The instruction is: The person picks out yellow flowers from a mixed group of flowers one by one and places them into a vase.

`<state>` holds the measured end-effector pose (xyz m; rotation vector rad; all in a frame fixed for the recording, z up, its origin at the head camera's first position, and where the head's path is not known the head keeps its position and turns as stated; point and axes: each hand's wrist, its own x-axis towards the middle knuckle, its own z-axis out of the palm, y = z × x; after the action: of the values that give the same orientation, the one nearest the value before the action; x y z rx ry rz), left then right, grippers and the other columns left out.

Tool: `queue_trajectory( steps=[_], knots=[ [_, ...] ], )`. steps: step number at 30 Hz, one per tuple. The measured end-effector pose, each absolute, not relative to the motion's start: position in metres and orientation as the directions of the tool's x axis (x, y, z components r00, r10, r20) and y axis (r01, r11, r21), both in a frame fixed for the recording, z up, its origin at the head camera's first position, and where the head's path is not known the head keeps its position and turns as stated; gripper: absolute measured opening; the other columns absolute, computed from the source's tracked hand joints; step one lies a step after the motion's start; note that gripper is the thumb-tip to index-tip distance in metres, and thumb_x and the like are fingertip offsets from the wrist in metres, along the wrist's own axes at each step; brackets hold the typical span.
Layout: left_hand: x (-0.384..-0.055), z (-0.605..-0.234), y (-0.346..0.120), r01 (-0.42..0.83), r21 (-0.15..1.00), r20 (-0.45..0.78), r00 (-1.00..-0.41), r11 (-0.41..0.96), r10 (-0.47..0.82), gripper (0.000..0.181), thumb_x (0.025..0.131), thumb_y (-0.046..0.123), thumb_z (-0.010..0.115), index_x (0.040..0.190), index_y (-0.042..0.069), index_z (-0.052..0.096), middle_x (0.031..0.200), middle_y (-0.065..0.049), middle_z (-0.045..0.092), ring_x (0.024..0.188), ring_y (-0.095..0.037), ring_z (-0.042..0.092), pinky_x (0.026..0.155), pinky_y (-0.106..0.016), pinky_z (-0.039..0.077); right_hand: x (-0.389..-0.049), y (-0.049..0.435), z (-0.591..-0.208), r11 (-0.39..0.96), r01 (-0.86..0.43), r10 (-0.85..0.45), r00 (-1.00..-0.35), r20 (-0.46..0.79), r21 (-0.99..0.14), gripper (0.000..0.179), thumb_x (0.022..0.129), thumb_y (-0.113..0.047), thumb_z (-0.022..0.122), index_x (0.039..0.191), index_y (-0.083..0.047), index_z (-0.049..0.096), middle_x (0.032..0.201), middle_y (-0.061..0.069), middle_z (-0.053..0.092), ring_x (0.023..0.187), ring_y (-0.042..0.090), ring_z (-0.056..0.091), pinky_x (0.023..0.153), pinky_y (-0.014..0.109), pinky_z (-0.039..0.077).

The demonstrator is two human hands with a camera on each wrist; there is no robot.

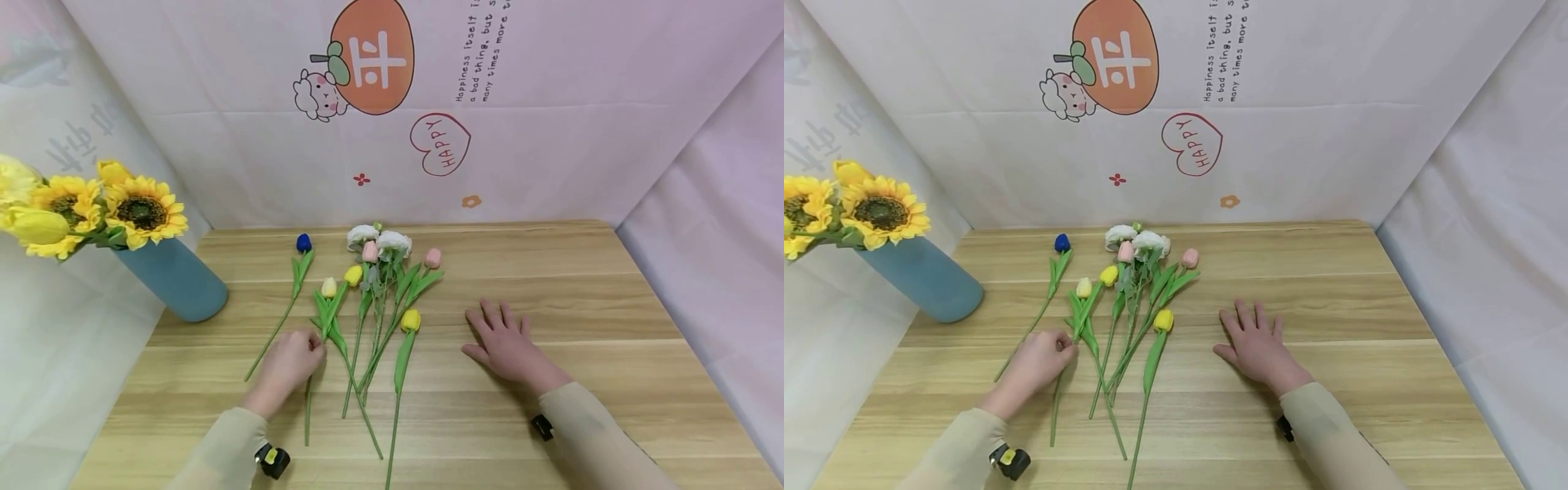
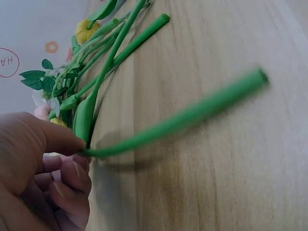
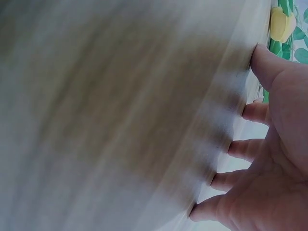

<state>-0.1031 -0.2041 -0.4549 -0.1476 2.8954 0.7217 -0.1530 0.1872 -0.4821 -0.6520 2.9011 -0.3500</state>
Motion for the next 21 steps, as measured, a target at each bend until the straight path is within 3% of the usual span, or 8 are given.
queue_trajectory(
  steps=[6,11,17,21],
  knots=[
    [-0.103,-0.450,-0.208,-0.103,0.503,-0.111,-0.992,0.858,-0.054,0.009,0.093,0.009,0.064,0.085,0.005,0.068,0.068,-0.002,0.060,0.053,-0.013,0.050,0.046,-0.027,0.041,-0.153,0.188,-0.483,0.878,-0.402,-0.437,-0.895,-0.093,-0.259,0.068,0.102,-0.045,0.059,0.155,-0.008,0.040,0.162,0.030,0.026,0.144,0.063,0.020,0.103,0.086,0.018],
    [-0.104,-0.441,-0.216,-0.005,0.458,0.061,-0.997,0.889,-0.037,0.010,0.093,0.005,0.064,0.083,0.003,0.066,0.062,-0.004,0.058,0.049,-0.013,0.049,0.044,-0.028,0.040,-0.153,0.187,-0.480,0.877,-0.402,-0.437,-0.895,-0.089,-0.263,0.067,0.102,-0.044,0.060,0.155,-0.007,0.041,0.161,0.030,0.027,0.144,0.063,0.020,0.103,0.086,0.019],
    [-0.104,-0.424,-0.232,0.134,0.289,0.359,-0.933,0.948,0.022,0.008,0.090,-0.001,0.067,0.083,-0.002,0.067,0.065,-0.013,0.066,0.049,-0.026,0.059,0.042,-0.040,0.047,-0.152,0.187,-0.480,0.877,-0.403,-0.437,-0.895,-0.085,-0.262,0.067,0.102,-0.043,0.060,0.154,-0.007,0.041,0.161,0.030,0.028,0.144,0.063,0.021,0.102,0.086,0.019],
    [-0.105,-0.408,-0.243,0.173,0.114,0.523,-0.848,0.978,0.089,0.014,0.090,0.000,0.069,0.078,-0.001,0.062,0.056,-0.012,0.056,0.039,-0.029,0.049,0.034,-0.044,0.039,-0.152,0.187,-0.480,0.876,-0.404,-0.437,-0.895,-0.083,-0.263,0.066,0.102,-0.043,0.060,0.154,-0.007,0.041,0.161,0.030,0.028,0.144,0.063,0.021,0.102,0.086,0.019]
  ],
)
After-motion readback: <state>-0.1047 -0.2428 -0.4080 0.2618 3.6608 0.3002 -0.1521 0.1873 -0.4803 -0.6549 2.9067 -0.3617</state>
